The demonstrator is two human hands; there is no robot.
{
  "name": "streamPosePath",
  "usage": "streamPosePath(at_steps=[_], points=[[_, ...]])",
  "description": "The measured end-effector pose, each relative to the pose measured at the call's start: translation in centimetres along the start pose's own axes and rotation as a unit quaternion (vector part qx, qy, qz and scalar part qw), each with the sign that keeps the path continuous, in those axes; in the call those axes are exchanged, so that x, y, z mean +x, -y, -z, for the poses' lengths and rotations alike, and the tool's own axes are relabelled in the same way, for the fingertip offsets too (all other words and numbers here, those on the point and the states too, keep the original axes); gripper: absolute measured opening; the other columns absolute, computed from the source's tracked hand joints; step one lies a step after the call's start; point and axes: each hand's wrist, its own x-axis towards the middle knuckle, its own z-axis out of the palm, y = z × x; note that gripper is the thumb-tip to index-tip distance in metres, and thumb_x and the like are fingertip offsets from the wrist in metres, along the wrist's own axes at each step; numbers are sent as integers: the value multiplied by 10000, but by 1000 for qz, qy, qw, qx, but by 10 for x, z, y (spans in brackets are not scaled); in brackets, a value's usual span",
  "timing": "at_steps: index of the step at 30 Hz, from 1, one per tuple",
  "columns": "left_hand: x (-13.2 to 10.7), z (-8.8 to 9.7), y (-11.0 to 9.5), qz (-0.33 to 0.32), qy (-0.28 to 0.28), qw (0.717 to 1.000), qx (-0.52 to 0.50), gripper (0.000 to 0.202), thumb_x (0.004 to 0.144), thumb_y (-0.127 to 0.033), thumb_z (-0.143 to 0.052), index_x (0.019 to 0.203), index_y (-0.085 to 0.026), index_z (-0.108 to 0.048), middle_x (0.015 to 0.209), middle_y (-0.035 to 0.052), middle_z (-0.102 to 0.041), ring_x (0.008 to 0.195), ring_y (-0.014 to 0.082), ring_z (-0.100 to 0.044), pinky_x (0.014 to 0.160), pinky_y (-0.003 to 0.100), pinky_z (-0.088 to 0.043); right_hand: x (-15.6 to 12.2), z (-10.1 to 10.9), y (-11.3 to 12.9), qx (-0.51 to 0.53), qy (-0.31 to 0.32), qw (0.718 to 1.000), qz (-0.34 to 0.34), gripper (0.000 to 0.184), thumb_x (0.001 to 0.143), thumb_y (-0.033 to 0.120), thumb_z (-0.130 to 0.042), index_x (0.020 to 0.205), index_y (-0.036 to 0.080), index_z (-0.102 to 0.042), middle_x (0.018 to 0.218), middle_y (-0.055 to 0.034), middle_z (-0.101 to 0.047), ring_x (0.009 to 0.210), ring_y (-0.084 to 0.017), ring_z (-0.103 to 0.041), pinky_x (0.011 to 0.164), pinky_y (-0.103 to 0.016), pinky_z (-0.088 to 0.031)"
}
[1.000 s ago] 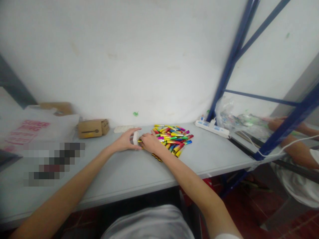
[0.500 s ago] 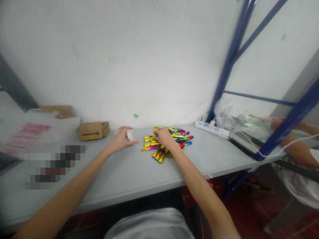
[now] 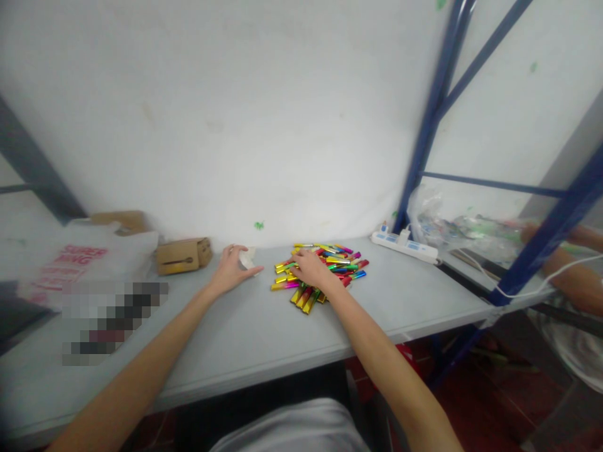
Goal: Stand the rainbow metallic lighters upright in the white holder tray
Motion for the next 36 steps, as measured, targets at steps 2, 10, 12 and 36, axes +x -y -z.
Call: streamPosePath(at_steps=[2,10,12,36], points=[[3,9,6,15,-20,999,24,702,689,-673,-730,1168,-215,-498,1337,134,-426,1375,334,-396,1165,443,-332,0,-1,1,5,1,1000,1,263,993,261,-551,1177,143,-696,1137,-131,-651,1049,-210,-599,969,-345,-451],[0,26,22,63,38,987,141,821,669,-799,-612,1174,-158,-518,1394,215,-389,1350,405,-418,1129,488,-362,2,-1,0,24,-17,1000,2,242,984,211,-551,1146,130,-711,1092,-125,-661,1039,-209,-603,962,-335,-450],[-1,28,18,64,47,981,177,849,701,-832,-541,1190,-137,-537,1385,239,-420,1337,420,-434,1117,494,-367,2,-2,-1,24,-13,1000,4,246,992,214,-539,1149,132,-710,1077,-122,-659,1028,-204,-604,955,-330,-450],[3,34,14,150,233,918,283,1067,634,-893,-497,1293,-64,-618,1348,321,-560,1226,500,-544,965,540,-468,3,1,3,52,1,999,-4,219,996,207,-539,1111,124,-707,1071,-114,-654,938,-173,-600,880,-292,-441]])
